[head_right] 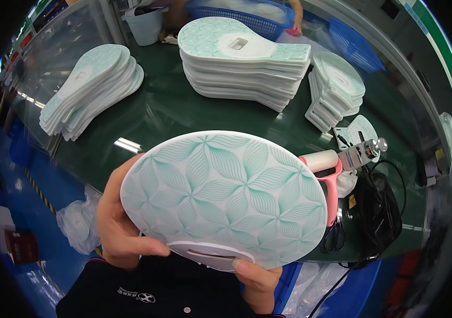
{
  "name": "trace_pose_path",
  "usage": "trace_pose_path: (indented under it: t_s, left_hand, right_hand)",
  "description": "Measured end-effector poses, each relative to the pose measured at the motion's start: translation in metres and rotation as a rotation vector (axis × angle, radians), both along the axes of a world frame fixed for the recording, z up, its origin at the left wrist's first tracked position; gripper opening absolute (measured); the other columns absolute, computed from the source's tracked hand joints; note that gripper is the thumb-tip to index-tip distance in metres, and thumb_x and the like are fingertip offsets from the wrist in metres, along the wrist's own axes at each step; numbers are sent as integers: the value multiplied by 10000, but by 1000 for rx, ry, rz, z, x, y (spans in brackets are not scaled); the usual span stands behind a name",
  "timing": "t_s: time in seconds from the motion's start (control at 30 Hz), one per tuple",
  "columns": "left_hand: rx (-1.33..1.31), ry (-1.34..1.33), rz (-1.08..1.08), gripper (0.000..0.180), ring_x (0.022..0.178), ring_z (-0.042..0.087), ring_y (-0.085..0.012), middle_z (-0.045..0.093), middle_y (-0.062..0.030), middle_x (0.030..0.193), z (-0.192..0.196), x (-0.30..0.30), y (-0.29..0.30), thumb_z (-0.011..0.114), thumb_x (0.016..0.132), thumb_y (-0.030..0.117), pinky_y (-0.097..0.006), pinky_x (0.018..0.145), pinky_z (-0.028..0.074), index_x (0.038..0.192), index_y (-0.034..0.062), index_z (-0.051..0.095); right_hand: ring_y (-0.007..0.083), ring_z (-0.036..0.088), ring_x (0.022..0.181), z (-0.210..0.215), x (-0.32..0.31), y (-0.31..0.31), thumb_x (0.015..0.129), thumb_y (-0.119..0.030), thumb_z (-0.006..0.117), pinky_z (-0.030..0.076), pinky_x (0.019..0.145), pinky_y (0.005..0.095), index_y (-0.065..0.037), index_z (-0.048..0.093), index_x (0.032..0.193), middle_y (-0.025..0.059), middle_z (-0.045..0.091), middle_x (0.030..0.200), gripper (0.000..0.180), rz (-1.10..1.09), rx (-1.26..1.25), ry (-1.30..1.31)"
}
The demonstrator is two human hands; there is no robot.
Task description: The person picks up white shoe insoles from a stack on a green table and wipes their patterned surfaces with a small brown abrasive pad. They turn the insoles over to inspect the underside and then place them back on the stack, repeating this process for multiple insoles.
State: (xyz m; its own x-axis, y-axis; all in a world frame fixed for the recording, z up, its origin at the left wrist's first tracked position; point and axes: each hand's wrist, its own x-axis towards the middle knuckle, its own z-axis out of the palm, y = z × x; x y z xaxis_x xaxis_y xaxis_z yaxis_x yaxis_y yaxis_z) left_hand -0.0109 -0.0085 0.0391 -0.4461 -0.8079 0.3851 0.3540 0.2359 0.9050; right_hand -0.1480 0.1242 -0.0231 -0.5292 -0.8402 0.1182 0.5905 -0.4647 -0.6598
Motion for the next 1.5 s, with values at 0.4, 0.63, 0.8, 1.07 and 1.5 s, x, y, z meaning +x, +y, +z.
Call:
trace_pose_path:
  t_s: [0.4, 0.63, 0.8, 1.07, 1.5]
  left_hand:
    - [313, 2, -287, 470, 861, 530, -130, 570, -97, 935, 22, 7, -15, 289, 900, 336, -236, 767, 395, 1039, -50, 516]
    - [-63, -53, -23, 399, 868, 562, -152, 541, -162, 1020, 21, -5, -6, 699, 633, 30, -252, 696, 452, 962, -56, 492]
    - [-203, -230, -11, 277, 639, 598, -127, 612, -99, 751, 25, 3, -4, 687, 664, 53, -215, 553, 462, 874, -29, 525]
    - [-283, -263, 47, 128, 497, 567, -133, 587, -93, 664, 25, 7, -6, 514, 825, 104, -217, 437, 430, 848, -16, 552]
    - [-125, -250, -54, 233, 703, 549, -122, 584, -132, 845, 24, 4, -6, 403, 836, 72, -236, 632, 435, 1000, -73, 480]
  right_hand:
    - [420, 535, 894, -5, -2, 11, 708, 5, 457, 425, 788, 565, 135, 347, 1125, 316, 488, 1020, 451, 111, -55, -199]
    - [451, 491, 945, -6, 0, 10, 690, -24, 484, 417, 761, 608, 118, 255, 1187, 323, 412, 1111, 565, 18, -21, 1]
    - [448, 480, 963, 0, 5, 10, 658, -20, 502, 448, 750, 572, 97, 155, 1237, 328, 345, 1166, 686, 27, -36, -59]
    - [408, 448, 1031, -3, 2, 18, 652, 12, 524, 381, 834, 539, 81, 200, 1245, 301, 380, 1169, 679, 120, -31, -101]
    - [467, 511, 889, -7, 0, 17, 701, -11, 463, 428, 664, 645, 109, 217, 1207, 346, 388, 1109, 576, 9, 45, 60]
